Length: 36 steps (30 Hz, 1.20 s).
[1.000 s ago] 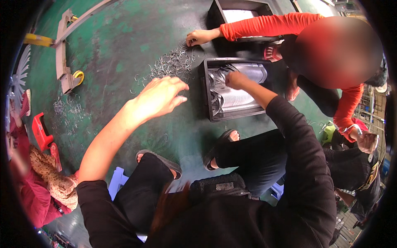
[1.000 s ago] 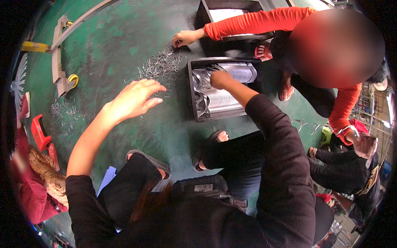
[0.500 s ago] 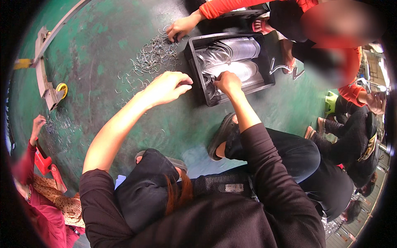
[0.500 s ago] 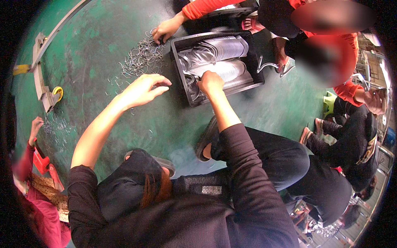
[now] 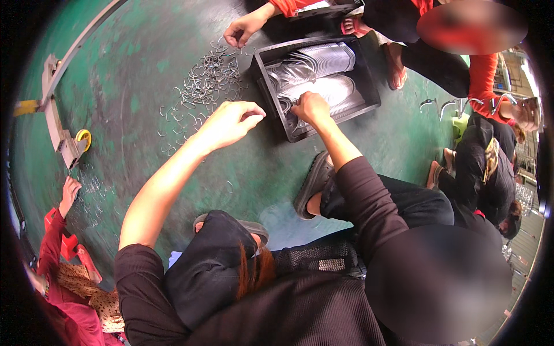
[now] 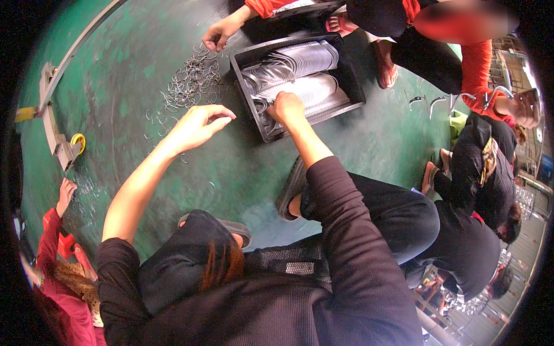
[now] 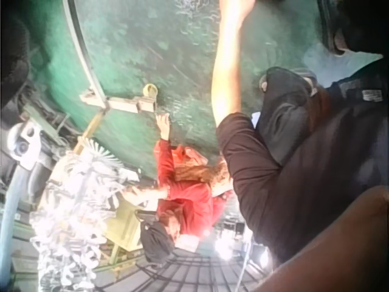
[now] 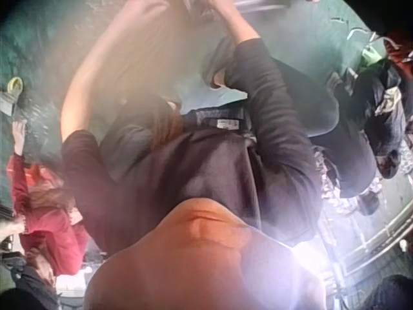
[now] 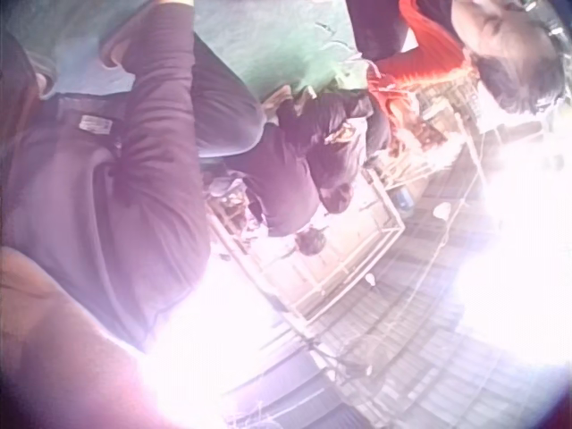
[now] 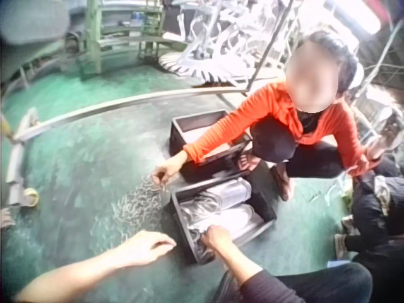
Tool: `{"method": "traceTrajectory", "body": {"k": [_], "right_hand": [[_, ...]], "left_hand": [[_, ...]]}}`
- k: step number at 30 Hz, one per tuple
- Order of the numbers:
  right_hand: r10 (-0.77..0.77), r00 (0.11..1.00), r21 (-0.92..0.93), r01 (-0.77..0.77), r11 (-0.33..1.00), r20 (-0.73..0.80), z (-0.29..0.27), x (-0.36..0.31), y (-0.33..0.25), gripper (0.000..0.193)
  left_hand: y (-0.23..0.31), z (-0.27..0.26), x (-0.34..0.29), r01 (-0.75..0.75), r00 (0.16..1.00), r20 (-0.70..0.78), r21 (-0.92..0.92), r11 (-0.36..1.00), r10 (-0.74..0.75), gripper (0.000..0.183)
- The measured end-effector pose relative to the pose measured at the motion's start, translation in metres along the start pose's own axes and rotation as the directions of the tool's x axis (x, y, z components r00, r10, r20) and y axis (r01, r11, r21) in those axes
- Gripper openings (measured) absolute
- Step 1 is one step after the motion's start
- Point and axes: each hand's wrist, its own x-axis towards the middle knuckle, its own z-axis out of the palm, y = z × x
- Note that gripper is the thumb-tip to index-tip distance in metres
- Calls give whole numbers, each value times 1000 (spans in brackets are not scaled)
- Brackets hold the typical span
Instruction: The person picks up curved metal hooks and inserts small pins by hand to attach them to metal hanger frames, then stands up and hooks the completed assemblies onto a tall vertical rotating metal rack.
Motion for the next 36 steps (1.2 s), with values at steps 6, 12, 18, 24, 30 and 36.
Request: {"method": "traceTrajectory", "body": {"k": [6,12,18,24,30,36], "right_hand": [[-44,999,12,44,999,15,-22,8,16,29],[-133,988,87,127,988,74,-93,-4,21,34],[-662,667,-32,696,718,-341,-142,-44,-18,19],[-971,62,-386,910,149,-230,-167,-72,-59,24],[-945,-278,-580,804,-132,-171,-169,-59,-79,29],[-758,358,-306,757,578,-545,-149,-20,-49,27]], "left_hand": [[1,2,4,69,998,9,27,997,-70,27],[-2,7,14,-29,997,-72,-36,999,26,30],[-1,-10,27,260,963,34,-373,891,-267,57],[5,-53,28,176,910,407,-549,817,77,66],[4,-52,18,198,789,481,-787,584,381,56],[-12,-65,13,67,975,157,-884,462,158,45]]}}
